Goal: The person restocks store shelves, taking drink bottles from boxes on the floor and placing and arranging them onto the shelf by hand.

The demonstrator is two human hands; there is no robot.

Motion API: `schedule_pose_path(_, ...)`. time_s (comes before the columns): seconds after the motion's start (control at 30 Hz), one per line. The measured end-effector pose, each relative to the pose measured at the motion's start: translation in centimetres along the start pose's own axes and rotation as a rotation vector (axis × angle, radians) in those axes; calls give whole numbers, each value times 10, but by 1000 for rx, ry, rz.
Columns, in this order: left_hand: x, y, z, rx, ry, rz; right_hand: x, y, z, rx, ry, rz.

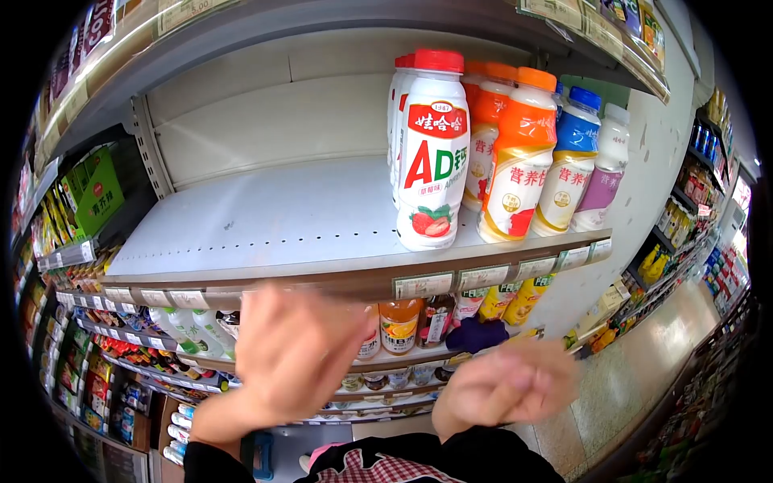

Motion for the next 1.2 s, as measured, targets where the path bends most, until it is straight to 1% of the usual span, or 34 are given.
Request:
schedule_pose_path(0.03,13,3,-8,30,-46,-3,8,5,9,-42,16,13)
schedule_pose_path(0.13,38,4,-5,127,95,42,25,-6,11,-81,-134,196)
schedule_pose_path(0.23,53,8,6,115,138,72,31,-29,7,-165,-208,331)
schedule_pose_path(0.33,70,17,15,122,196,32,40,-54,14,-230,-220,367)
schedule_pose_path(0.4,83,27,20,116,168,34,49,-76,21,-280,-229,402)
schedule_pose_path(0.47,102,38,25,123,213,-61,61,-95,25,-322,-243,374)
schedule_pose_path(0.53,125,52,34,131,285,-123,74,-116,31,-383,-208,351)
schedule_pose_path(0.57,140,59,38,112,306,-200,85,-127,35,-422,-221,301)
schedule_pose_path(0.6,152,69,43,98,345,-234,94,-141,40,-478,-261,287)
schedule_pose_path(0.67,182,86,52,74,431,-284,116,-171,52,-575,-311,303)
schedule_pose_path(0.77,233,111,72,32,652,-253,145,-239,81,-750,-419,593)
schedule_pose_path(0.87,286,145,89,16,835,-356,177,-299,115,-931,-526,724)
schedule_pose_path(0.9,302,157,96,16,887,-353,188,-318,128,-959,-539,760)
schedule_pose_path(1.0,351,188,112,-133,952,-458,223,-365,161,-1086,-616,851)
schedule_pose_path(1.03,364,199,118,-150,998,-469,239,-378,171,-1102,-675,894)
schedule_pose_path(1.13,433,206,135,78,1291,-435,286,-410,207,-1140,-834,1030)
schedule_pose_path(1.17,458,205,137,108,1412,-474,294,-422,219,-1146,-872,1035)
schedule_pose_path(1.2,477,209,141,26,1460,-419,306,-433,231,-1152,-874,1074)
Point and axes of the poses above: each hand's wrist, its own x-axis away from the middle knuckle, its own y-axis out of the back of the hand, z = x × y, the point moved 9 cm from there along -x, towards the middle knuckle, and after that the axes turned 11 degrees about z, right-handed, at the moved point
